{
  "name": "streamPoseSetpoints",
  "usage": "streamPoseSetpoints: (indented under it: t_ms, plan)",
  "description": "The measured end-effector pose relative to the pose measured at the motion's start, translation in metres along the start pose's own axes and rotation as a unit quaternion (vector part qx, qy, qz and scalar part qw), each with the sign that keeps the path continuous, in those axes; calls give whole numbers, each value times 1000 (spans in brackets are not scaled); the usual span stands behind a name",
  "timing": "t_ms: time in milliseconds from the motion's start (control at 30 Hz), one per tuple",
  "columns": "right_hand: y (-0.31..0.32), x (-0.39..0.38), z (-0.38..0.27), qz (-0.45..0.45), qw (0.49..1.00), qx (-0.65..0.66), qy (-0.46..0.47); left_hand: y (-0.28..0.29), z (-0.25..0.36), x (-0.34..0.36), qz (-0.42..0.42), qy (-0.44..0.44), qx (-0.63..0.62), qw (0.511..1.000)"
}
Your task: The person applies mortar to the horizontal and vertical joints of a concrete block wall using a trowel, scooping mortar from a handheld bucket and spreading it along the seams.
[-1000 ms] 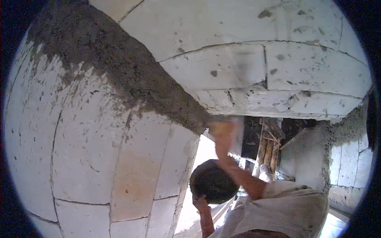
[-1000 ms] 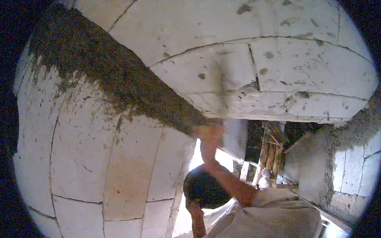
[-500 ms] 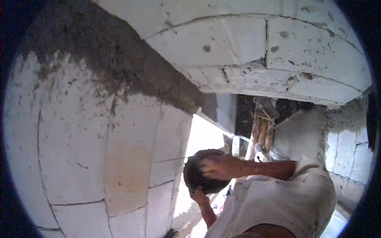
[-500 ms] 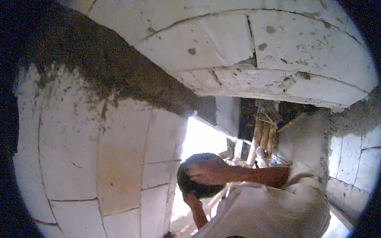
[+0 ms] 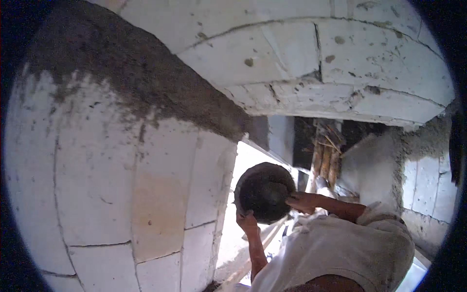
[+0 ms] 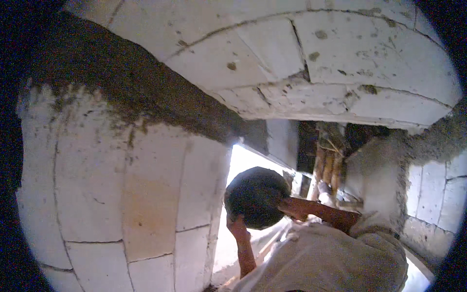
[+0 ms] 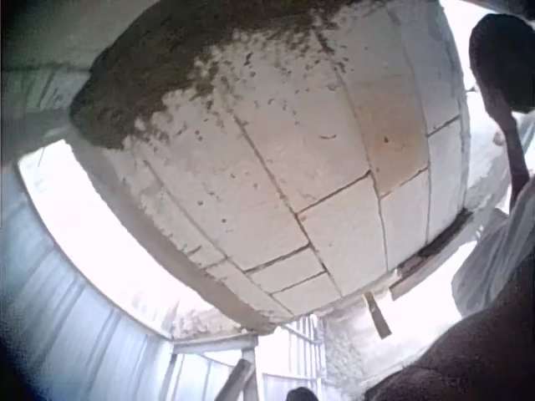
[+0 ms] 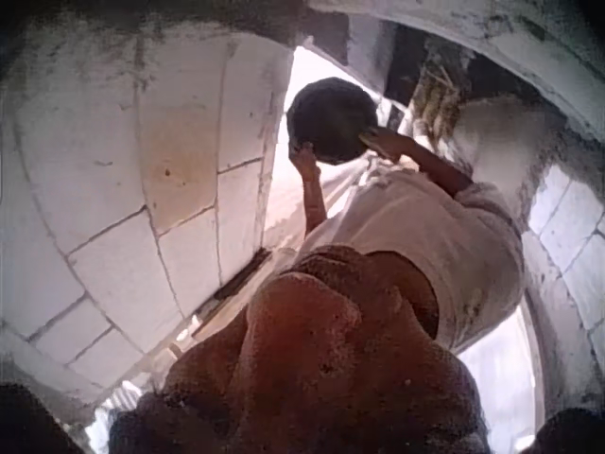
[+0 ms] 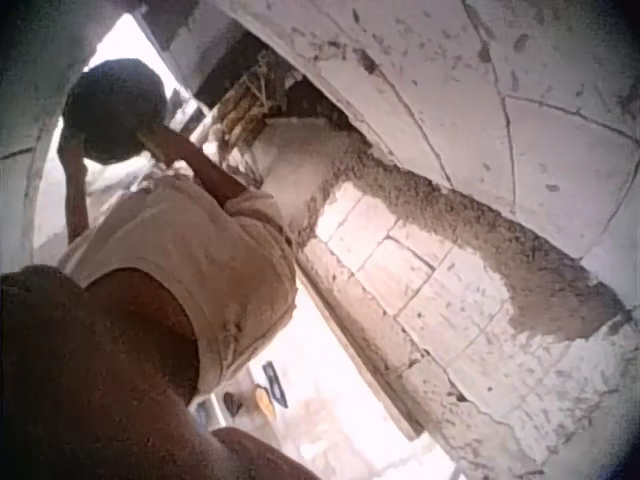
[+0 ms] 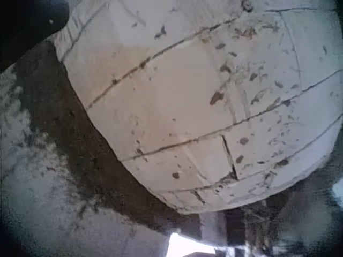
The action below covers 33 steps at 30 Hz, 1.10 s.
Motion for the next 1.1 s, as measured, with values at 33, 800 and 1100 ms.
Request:
streamPoseSetpoints:
  t_ms: [33,800,1100]
  plan:
    - [2,-14,0,-69,933,284,-208,-3,0,2,-1,23,-55,998]
    - [190,-99,-279,740,570,223,279,39,-43,15,19,107,-89,990]
    - [104,116,-455,524,745,221,348,85,-43,-32,112,21,-141,983]
Point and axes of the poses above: each hand's wrist, its own x-axis towards the middle knuckle, its own y-axis out of the back of the hand, z = x × y, the point moved 4 cm from there along x, towards the middle knuckle, and after that the axes turned 6 degrees about -y, right-handed, at the moved point
